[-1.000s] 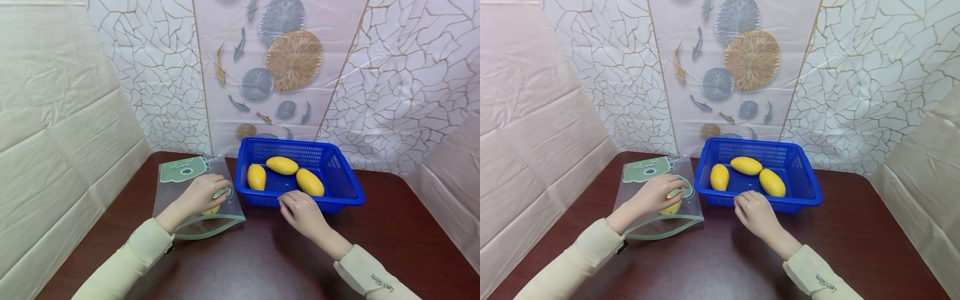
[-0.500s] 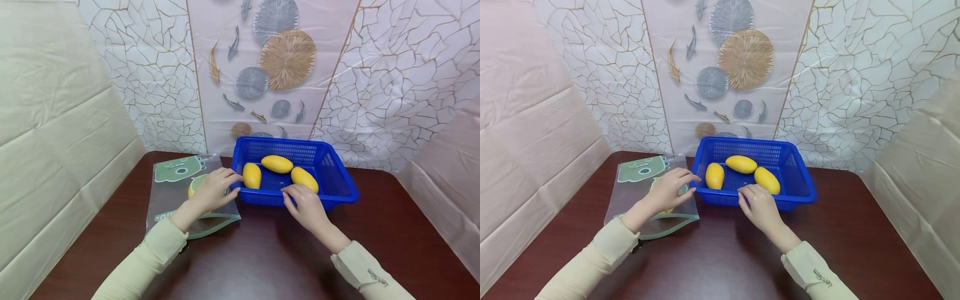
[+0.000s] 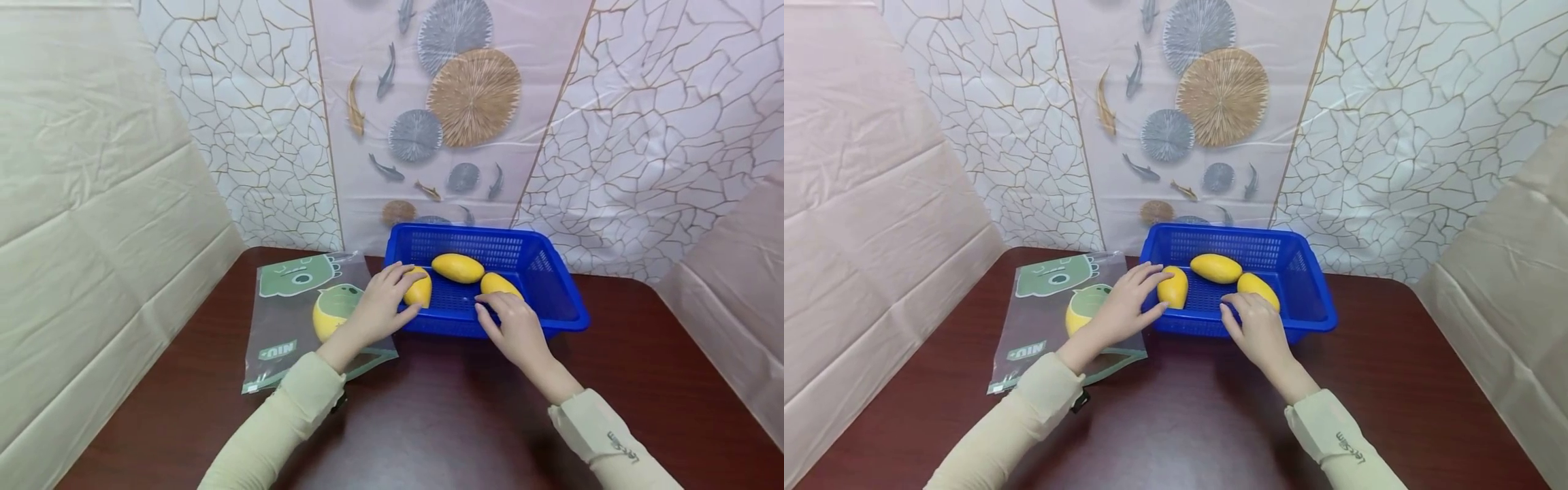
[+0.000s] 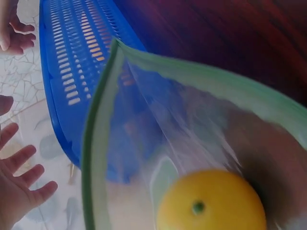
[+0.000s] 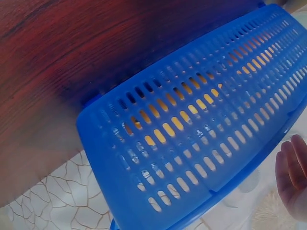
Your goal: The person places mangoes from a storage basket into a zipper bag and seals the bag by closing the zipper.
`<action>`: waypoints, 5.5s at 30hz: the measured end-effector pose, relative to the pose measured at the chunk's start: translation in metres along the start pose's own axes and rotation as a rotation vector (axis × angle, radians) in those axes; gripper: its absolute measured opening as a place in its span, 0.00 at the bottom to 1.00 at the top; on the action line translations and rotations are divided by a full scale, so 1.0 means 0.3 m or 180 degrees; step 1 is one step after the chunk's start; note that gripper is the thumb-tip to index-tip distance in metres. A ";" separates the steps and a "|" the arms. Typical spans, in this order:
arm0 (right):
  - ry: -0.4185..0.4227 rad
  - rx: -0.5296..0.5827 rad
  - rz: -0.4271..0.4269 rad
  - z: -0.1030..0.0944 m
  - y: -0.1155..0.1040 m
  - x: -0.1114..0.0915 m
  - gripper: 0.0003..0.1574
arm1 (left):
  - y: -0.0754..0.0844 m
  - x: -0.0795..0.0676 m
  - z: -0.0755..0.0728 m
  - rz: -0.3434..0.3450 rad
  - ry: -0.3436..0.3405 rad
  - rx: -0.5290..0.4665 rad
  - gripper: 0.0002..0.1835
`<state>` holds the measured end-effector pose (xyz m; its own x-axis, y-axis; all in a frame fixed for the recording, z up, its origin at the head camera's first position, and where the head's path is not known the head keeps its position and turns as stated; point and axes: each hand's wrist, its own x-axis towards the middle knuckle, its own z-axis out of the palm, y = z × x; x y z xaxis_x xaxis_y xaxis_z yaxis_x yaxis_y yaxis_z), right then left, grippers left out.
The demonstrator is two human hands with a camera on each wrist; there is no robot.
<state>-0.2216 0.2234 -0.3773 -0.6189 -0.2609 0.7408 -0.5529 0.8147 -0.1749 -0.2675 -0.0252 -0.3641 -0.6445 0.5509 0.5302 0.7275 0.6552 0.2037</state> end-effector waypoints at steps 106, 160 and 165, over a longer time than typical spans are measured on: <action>-0.3246 -0.0717 0.0527 0.038 0.314 0.342 0.29 | -0.074 0.148 0.119 -0.0524 -0.1453 0.0356 0.26; -0.3498 -0.0064 0.1272 0.060 0.383 0.241 0.52 | -0.077 0.147 0.129 -0.0616 -0.1489 0.0454 0.26; -0.3337 -0.0186 0.1110 0.054 0.394 0.238 0.49 | -0.078 0.144 0.131 -0.0600 -0.1487 0.0367 0.26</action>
<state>-0.3402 0.2926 -0.3556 -0.9168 -0.2992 -0.2645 -0.2461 0.9449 -0.2158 -0.3218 0.0036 -0.3782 -0.8174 0.5726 0.0636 0.5749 0.8035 0.1544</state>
